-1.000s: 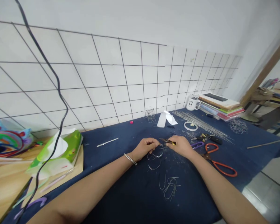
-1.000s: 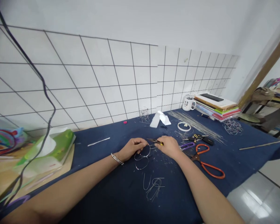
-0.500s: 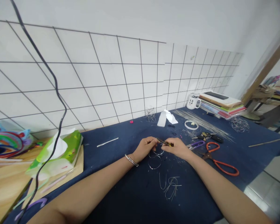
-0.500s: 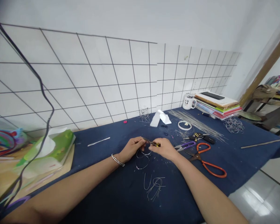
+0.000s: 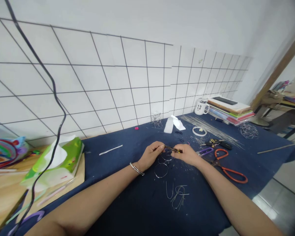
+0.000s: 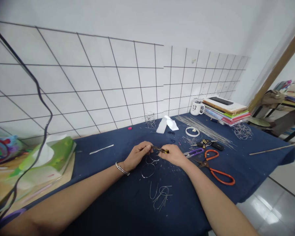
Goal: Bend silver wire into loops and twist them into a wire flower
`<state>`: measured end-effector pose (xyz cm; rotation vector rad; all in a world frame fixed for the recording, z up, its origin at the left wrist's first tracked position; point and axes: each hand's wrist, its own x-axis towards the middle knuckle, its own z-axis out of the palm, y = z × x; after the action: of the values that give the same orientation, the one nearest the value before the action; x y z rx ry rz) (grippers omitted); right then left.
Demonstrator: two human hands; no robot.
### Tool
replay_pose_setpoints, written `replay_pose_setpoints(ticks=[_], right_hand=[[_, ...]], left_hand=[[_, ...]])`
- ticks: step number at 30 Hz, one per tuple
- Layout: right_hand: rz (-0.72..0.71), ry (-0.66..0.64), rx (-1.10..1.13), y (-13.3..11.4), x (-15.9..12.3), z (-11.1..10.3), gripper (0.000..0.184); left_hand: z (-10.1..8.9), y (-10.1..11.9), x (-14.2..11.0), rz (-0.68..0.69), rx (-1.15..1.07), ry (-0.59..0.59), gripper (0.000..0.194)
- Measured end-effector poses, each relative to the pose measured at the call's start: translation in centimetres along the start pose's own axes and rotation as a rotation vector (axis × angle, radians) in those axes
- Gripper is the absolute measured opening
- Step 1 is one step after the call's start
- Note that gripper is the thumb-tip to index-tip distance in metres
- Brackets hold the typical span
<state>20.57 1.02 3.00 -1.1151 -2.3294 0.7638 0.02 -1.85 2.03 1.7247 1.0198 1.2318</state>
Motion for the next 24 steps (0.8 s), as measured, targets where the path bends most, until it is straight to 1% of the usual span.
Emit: replay_pose_setpoints(ticks=[2,4,7,9,13,16,19,24], right_hand=[[-0.033,0.014,-0.056,-0.2,0.0,0.0,0.023],[-0.068,0.021,-0.103,-0.4,-0.1,0.0,0.022],[-0.112,0.006,-0.137,-0.7,-0.1,0.1,0.021],[-0.128,-0.008,-0.152,-0.9,-0.1,0.1,0.022],[-0.105,-0.007,-0.206,-0.8,-0.1,-0.5,0.023],[-0.061,0.015,-0.251,-0.5,0.0,-1.3,0.021],[-0.043,0.009,-0.291,-0.2,-0.1,-1.9,0.020],[-0.057,-0.020,-0.338,-0.1,-0.2,-1.8,0.020]], left_hand=[[0.1,0.1,0.0,-0.007,-0.015,0.034,0.032],[0.2,0.0,0.1,-0.044,-0.056,0.045,0.034],[0.3,-0.4,0.2,-0.087,-0.115,0.059,0.034],[0.3,-0.6,0.3,-0.091,-0.117,0.085,0.034],[0.0,-0.8,0.4,-0.079,-0.072,0.140,0.034],[-0.1,-0.8,0.4,-0.061,-0.038,0.155,0.033],[-0.1,-0.8,0.3,-0.048,-0.003,0.167,0.031],[-0.1,-0.6,0.2,-0.016,0.029,0.194,0.030]])
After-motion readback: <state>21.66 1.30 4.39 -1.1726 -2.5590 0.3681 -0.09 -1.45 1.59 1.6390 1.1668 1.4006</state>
